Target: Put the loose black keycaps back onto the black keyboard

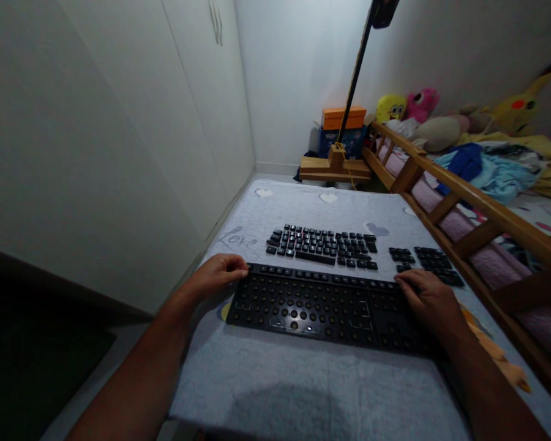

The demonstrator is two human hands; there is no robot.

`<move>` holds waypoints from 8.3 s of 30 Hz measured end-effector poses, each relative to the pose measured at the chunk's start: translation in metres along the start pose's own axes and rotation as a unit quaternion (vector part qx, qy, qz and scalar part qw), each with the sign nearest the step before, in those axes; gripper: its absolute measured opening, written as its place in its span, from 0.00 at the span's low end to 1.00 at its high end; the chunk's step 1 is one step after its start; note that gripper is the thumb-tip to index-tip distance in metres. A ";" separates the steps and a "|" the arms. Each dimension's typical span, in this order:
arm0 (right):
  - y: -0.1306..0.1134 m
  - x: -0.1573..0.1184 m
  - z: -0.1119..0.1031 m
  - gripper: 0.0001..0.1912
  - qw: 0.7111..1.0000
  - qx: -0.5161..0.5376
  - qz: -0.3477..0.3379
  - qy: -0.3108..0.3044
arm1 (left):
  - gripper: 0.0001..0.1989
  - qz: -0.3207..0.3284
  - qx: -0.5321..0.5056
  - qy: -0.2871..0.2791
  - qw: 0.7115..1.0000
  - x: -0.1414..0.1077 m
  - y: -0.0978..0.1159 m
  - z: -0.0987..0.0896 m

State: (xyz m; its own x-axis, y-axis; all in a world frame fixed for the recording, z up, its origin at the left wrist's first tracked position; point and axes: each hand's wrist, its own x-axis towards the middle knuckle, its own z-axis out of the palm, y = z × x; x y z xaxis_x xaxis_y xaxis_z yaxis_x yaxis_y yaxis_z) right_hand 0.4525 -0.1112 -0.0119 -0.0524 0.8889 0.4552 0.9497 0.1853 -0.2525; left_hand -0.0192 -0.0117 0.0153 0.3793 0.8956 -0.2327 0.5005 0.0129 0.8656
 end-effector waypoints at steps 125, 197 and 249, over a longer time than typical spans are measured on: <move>-0.001 -0.002 0.000 0.12 0.999 0.009 0.021 -0.030 | 0.07 0.143 0.344 0.036 0.927 0.001 0.034 0.000; 0.002 -0.002 0.000 0.13 1.000 -0.005 0.000 -0.023 | 0.20 0.023 -0.069 0.072 0.995 -0.001 -0.002 0.032; 0.003 -0.001 0.003 0.14 0.999 -0.003 0.025 -0.032 | 0.10 0.037 -0.113 0.057 0.991 0.009 -0.009 0.034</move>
State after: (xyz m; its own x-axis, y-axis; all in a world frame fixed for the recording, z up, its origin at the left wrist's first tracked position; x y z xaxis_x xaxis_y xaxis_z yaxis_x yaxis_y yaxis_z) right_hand 0.4544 -0.1101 -0.0160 -0.0235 0.9222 0.3861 0.9532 0.1371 -0.2694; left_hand 0.0066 -0.0194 -0.0095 0.3115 0.9421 -0.1245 0.2826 0.0332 0.9587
